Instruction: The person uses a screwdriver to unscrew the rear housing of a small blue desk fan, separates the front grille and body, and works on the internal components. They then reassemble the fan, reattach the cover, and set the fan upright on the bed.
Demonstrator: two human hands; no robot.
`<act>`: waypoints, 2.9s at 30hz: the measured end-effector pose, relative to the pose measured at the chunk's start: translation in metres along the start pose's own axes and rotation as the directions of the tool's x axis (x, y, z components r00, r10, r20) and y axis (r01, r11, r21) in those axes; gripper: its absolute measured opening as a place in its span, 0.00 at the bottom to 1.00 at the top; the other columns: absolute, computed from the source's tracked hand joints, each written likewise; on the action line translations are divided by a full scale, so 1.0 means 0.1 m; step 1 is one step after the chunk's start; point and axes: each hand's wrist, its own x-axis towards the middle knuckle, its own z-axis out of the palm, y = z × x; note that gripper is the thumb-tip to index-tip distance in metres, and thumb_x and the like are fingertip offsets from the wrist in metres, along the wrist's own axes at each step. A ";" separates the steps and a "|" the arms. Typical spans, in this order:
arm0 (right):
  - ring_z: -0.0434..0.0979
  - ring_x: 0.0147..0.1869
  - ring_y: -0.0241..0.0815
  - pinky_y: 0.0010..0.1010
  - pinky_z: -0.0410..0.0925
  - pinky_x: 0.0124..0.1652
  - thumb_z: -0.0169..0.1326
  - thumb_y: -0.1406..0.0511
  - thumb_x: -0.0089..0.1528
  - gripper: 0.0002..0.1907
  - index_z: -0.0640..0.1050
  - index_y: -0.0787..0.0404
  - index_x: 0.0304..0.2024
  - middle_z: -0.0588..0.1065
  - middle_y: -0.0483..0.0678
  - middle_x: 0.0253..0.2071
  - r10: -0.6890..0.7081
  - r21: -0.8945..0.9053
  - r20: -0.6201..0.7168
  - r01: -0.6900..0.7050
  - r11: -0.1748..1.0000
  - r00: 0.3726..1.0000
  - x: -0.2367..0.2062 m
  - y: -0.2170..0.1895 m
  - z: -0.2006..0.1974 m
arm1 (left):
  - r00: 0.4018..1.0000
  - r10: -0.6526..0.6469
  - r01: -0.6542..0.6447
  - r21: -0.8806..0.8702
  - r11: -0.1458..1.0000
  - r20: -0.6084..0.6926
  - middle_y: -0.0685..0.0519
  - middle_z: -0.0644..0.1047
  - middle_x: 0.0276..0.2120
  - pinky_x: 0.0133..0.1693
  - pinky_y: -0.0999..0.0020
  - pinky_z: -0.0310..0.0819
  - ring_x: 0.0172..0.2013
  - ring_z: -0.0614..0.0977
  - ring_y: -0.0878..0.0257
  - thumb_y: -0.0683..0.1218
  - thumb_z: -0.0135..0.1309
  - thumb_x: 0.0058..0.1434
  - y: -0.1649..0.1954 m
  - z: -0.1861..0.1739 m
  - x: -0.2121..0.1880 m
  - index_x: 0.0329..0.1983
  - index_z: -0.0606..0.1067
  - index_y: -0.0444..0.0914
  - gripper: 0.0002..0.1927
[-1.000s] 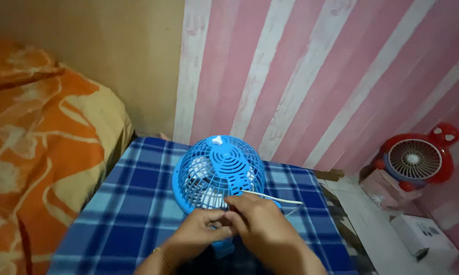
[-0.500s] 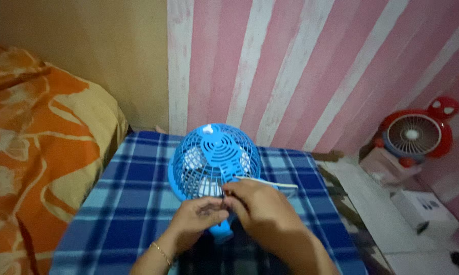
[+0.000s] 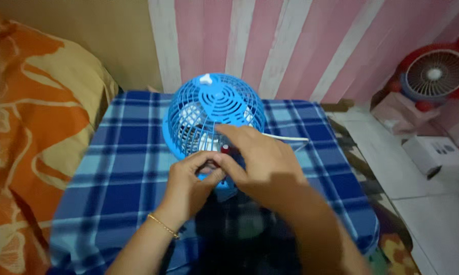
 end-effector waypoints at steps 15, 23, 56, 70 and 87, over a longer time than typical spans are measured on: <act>0.80 0.44 0.59 0.46 0.71 0.42 0.54 0.61 0.62 0.14 0.83 0.60 0.46 0.80 0.56 0.39 -0.058 0.015 0.107 0.057 0.998 0.993 0.00 0.11 -0.04 | 0.966 -0.130 0.168 -0.160 0.973 0.222 0.56 0.84 0.37 0.38 0.74 0.78 0.35 0.81 0.72 0.41 0.60 0.61 0.10 -0.06 0.12 0.47 0.82 0.34 0.12; 0.79 0.45 0.58 0.48 0.71 0.41 0.56 0.57 0.60 0.15 0.81 0.61 0.40 0.79 0.54 0.38 -0.153 -0.127 0.238 0.187 0.974 0.959 0.03 0.05 -0.02 | 0.975 -0.151 0.165 -0.078 0.983 0.160 0.58 0.83 0.37 0.32 0.75 0.72 0.30 0.76 0.73 0.40 0.66 0.52 0.04 -0.19 0.05 0.52 0.79 0.35 0.22; 0.82 0.43 0.55 0.43 0.72 0.42 0.54 0.51 0.61 0.20 0.82 0.60 0.39 0.81 0.55 0.36 0.315 -0.019 0.312 -0.326 0.945 0.896 0.05 -0.07 -0.11 | 0.989 0.145 -0.143 0.127 0.982 -0.009 0.56 0.83 0.37 0.35 0.77 0.82 0.34 0.83 0.75 0.42 0.67 0.49 0.16 -0.03 -0.07 0.47 0.81 0.38 0.20; 0.80 0.42 0.57 0.44 0.72 0.40 0.56 0.54 0.61 0.17 0.81 0.61 0.34 0.79 0.56 0.35 0.072 0.003 0.314 -0.077 0.997 0.947 0.14 0.05 -0.10 | 0.930 -0.238 0.255 -0.027 0.967 0.279 0.62 0.81 0.29 0.29 0.77 0.69 0.27 0.72 0.78 0.41 0.62 0.58 0.22 -0.20 0.08 0.44 0.83 0.41 0.10; 0.81 0.38 0.55 0.42 0.72 0.37 0.57 0.58 0.60 0.14 0.81 0.62 0.36 0.80 0.55 0.33 0.008 0.122 0.222 -0.036 0.992 0.975 0.10 0.05 -0.05 | 0.969 -0.145 0.155 -0.032 0.987 0.201 0.56 0.84 0.35 0.35 0.75 0.77 0.33 0.79 0.74 0.40 0.63 0.56 0.20 -0.15 0.04 0.44 0.83 0.38 0.11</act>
